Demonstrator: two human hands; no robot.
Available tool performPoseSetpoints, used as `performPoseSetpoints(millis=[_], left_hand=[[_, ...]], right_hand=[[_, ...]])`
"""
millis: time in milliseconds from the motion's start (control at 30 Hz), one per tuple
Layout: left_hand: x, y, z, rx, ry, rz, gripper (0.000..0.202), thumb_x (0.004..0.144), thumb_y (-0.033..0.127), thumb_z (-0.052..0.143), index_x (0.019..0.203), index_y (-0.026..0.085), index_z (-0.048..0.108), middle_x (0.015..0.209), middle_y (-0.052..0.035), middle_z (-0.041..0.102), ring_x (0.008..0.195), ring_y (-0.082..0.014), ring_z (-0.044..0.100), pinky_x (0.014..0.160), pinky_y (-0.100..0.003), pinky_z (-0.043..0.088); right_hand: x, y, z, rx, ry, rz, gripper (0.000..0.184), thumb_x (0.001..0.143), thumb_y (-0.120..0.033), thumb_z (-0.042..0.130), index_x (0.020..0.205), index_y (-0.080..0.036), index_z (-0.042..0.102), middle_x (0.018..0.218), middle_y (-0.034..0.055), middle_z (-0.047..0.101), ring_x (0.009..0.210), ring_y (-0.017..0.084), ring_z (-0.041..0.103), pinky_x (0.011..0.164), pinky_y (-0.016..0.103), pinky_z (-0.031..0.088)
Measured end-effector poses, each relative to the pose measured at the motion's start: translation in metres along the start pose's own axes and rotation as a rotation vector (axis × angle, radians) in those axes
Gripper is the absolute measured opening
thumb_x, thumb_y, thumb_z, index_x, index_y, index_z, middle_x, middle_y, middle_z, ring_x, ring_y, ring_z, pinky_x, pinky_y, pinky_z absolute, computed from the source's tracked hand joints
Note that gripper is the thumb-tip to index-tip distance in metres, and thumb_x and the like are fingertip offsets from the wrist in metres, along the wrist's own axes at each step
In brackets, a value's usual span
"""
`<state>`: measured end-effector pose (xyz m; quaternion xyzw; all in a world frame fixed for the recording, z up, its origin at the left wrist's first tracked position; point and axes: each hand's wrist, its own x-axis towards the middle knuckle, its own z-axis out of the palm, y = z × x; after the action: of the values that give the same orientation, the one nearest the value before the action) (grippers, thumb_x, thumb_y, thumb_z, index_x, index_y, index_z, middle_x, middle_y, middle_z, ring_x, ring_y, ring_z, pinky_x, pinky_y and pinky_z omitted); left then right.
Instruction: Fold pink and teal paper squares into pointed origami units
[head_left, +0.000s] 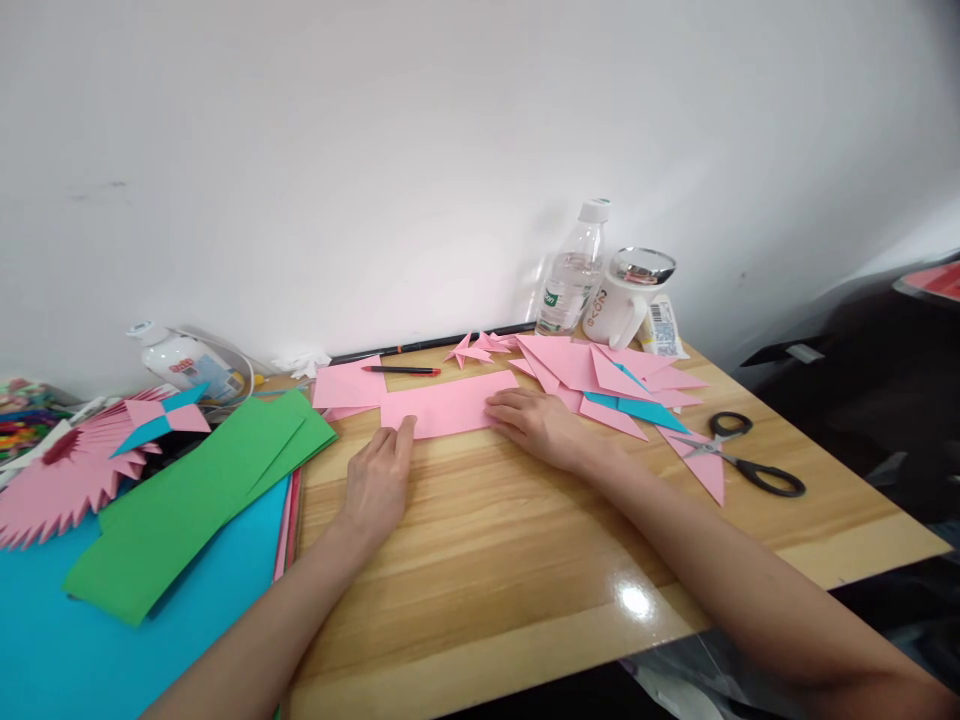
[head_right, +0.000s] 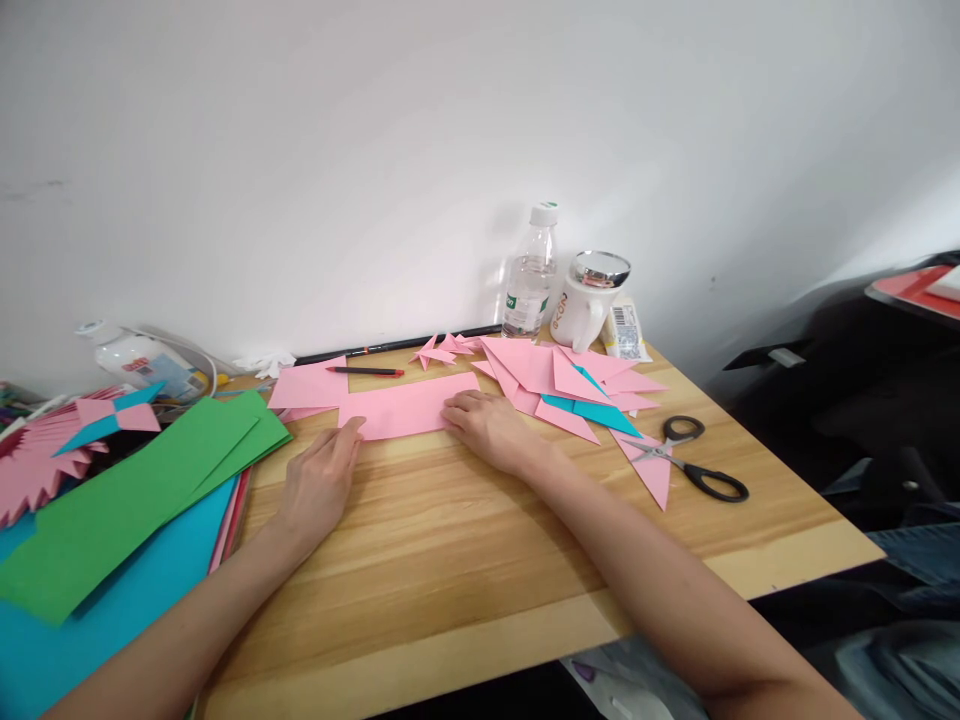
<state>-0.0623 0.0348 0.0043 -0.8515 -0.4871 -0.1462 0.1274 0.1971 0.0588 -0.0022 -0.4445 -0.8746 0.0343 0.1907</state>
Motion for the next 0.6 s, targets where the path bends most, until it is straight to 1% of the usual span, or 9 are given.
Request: performPoseSetpoints(millis=[133,233,300,367,467,533,600], left_hand=[[0.0008,0.0016,-0.0004,0.024,0.003,0.008,0.044,0.08,-0.001,0.036,0.121,0.01,0.05,0.089,-0.0126,0.067,0.085,-0.0255,0.062,0.067,-0.033,0.05],[0.0026,0.0035,-0.0031,0.071,-0.018,0.004,0.048,0.078,-0.004,0.036,0.122,0.01,0.051,0.099,-0.014,0.066,0.094,-0.026,0.06,0.079,-0.035,0.05],[0.0037,0.004,-0.0054,0.098,-0.038,0.008,0.051,0.076,-0.006,0.036,0.123,0.007,0.051,0.1,-0.0151,0.066,0.098,-0.0271,0.059,0.086,-0.037,0.048],[0.0043,0.0039,-0.0076,0.108,-0.076,0.02,0.055,0.073,-0.008,0.036,0.125,0.005,0.05,0.095,-0.0152,0.066,0.094,-0.0275,0.06,0.084,-0.037,0.048],[0.0039,0.0036,-0.0095,0.111,-0.122,0.023,0.06,0.07,-0.008,0.037,0.128,0.004,0.048,0.088,-0.0134,0.066,0.084,-0.0261,0.061,0.077,-0.036,0.05],[0.0032,0.0032,-0.0089,0.109,-0.108,0.023,0.061,0.07,-0.008,0.038,0.129,0.005,0.047,0.088,-0.0128,0.066,0.083,-0.0253,0.061,0.075,-0.034,0.05],[0.0026,0.0024,-0.0068,0.099,-0.062,0.04,0.06,0.071,-0.008,0.038,0.129,0.004,0.047,0.092,-0.0138,0.066,0.087,-0.0254,0.061,0.078,-0.035,0.049]], right_hand=[[0.0002,0.0013,0.0013,0.002,-0.013,0.02,0.028,0.095,-0.024,0.045,0.11,-0.018,0.068,0.123,0.0114,0.063,0.114,0.023,0.058,0.094,0.037,0.047],[-0.0002,0.0054,0.0054,-0.001,-0.007,0.015,0.029,0.096,-0.025,0.043,0.11,-0.019,0.068,0.122,0.0102,0.064,0.114,0.023,0.059,0.093,0.036,0.047],[-0.0005,0.0074,0.0075,0.003,-0.002,0.007,0.029,0.096,-0.023,0.043,0.11,-0.019,0.068,0.121,0.01,0.064,0.114,0.023,0.059,0.092,0.036,0.047],[-0.0006,0.0081,0.0082,0.008,0.0,0.007,0.029,0.095,-0.022,0.043,0.111,-0.019,0.067,0.121,0.0099,0.064,0.114,0.022,0.058,0.092,0.035,0.047],[-0.0004,0.007,0.0072,0.005,-0.01,0.018,0.029,0.096,-0.023,0.043,0.109,-0.019,0.067,0.118,0.0098,0.066,0.112,0.022,0.059,0.091,0.034,0.046],[-0.0001,0.0062,0.0062,0.004,-0.02,0.036,0.028,0.096,-0.023,0.043,0.108,-0.018,0.067,0.114,0.0105,0.067,0.109,0.021,0.06,0.089,0.032,0.046],[0.0001,0.0062,0.0055,0.005,-0.03,0.053,0.027,0.095,-0.023,0.044,0.107,-0.018,0.067,0.11,0.0114,0.068,0.105,0.021,0.061,0.087,0.031,0.046]])
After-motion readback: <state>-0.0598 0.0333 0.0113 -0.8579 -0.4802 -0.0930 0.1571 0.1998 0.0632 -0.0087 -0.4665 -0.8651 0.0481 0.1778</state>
